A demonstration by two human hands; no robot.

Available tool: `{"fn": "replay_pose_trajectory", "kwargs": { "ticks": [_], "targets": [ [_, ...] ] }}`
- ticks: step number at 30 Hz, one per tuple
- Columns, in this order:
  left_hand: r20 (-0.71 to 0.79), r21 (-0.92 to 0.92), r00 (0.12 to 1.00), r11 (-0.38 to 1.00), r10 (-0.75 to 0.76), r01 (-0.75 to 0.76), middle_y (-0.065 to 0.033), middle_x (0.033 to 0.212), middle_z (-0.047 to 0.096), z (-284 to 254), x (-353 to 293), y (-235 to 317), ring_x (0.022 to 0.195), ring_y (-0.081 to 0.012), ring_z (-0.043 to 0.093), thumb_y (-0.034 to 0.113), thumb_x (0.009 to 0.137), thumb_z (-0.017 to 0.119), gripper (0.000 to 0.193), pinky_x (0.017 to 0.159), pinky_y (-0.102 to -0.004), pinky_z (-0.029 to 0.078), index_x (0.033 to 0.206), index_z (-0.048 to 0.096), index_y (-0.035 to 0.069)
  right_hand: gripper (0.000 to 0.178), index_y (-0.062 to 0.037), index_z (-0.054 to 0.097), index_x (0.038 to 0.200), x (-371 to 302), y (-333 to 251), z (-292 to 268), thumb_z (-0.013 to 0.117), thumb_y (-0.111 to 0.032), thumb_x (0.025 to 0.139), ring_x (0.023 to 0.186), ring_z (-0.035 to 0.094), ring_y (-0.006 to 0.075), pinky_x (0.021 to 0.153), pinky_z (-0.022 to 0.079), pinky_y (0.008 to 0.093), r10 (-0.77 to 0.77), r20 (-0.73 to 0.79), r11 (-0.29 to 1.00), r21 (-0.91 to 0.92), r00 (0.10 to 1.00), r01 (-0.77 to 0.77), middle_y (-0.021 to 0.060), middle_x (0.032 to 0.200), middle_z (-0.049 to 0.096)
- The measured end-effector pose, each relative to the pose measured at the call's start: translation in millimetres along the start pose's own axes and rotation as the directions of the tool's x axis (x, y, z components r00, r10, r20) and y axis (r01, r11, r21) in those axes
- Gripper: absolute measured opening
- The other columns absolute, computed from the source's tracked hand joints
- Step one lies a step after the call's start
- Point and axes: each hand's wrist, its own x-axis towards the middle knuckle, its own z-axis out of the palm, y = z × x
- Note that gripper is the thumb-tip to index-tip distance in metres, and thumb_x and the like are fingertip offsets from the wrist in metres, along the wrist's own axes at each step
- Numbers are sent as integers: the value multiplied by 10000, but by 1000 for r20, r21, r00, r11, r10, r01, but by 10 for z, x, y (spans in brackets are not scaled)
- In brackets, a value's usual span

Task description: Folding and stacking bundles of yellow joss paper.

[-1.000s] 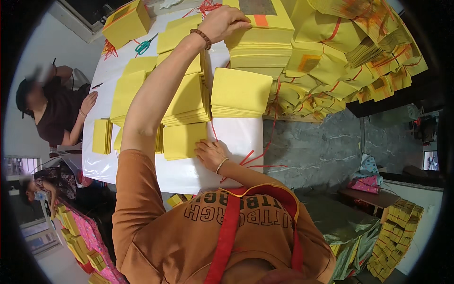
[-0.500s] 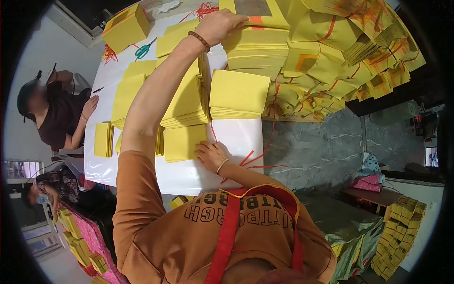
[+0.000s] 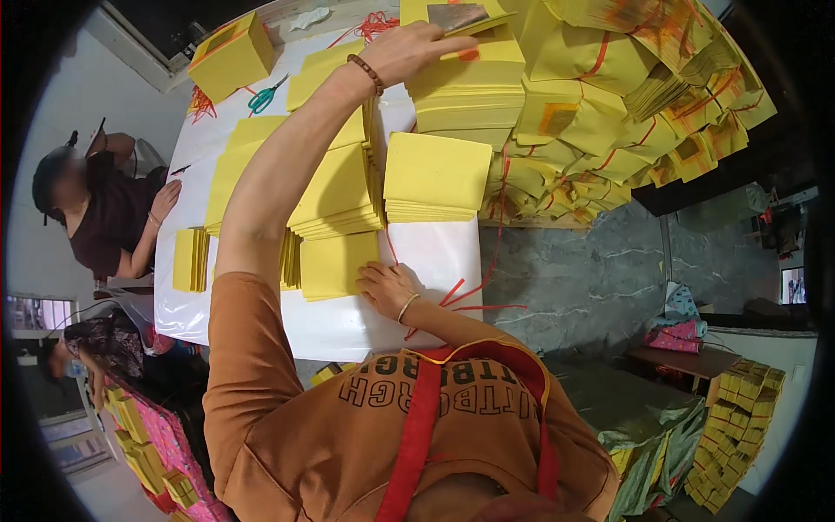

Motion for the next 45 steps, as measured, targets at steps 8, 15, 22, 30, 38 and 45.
{"fn": "replay_pose_trajectory", "kwargs": {
  "ticks": [8,15,22,30,38,45],
  "targets": [
    [-154,18,948,959,-277,283,-66,839,610,25,-38,67,749,-236,601,144,769,587,360,613,-341,493,1123,544,195,232,-120,605,1016,-14,-68,-95,568,-175,794,1165,427,211,903,354,407,4,21,1000,-26,1000,-4,36,1205,511],
    [-688,112,725,992,38,54,-96,770,589,-852,14,392,673,-246,544,21,690,549,422,595,-339,433,1111,575,49,286,-78,590,1059,-78,120,-256,609,-155,784,1123,478,281,960,361,376,-61,-193,978,186,979,97,123,1174,534],
    [-295,-14,953,997,64,-71,-10,870,591,-1178,-882,1775,729,-123,533,212,633,630,334,557,-233,383,965,638,184,624,-40,405,1260,-695,271,-1009,698,-29,709,1170,405,294,962,380,369,376,-792,915,400,480,-56,115,1365,307],
    [-216,-252,973,967,-83,27,-45,916,588,-424,-1699,2893,753,-138,508,180,694,620,257,617,-241,384,941,633,111,245,-28,546,1033,-1562,459,-929,621,-54,801,1156,455,275,892,455,359,347,-668,908,414,659,-59,167,1270,400],
    [225,-710,909,581,-350,399,-99,1065,577,-269,-2415,3147,979,-228,529,13,693,610,506,871,-343,428,1183,526,107,182,-22,565,964,-1838,473,-598,621,5,792,935,576,212,807,473,299,262,-383,667,735,886,121,157,1092,536],
    [418,-696,839,472,-347,542,-116,1004,593,-13,-2625,3328,966,-291,539,24,716,600,323,856,-363,438,1038,576,32,182,7,593,982,-1899,468,-652,601,-26,803,940,555,188,820,424,274,238,-221,760,648,946,-39,146,1072,561]
  ]
}}
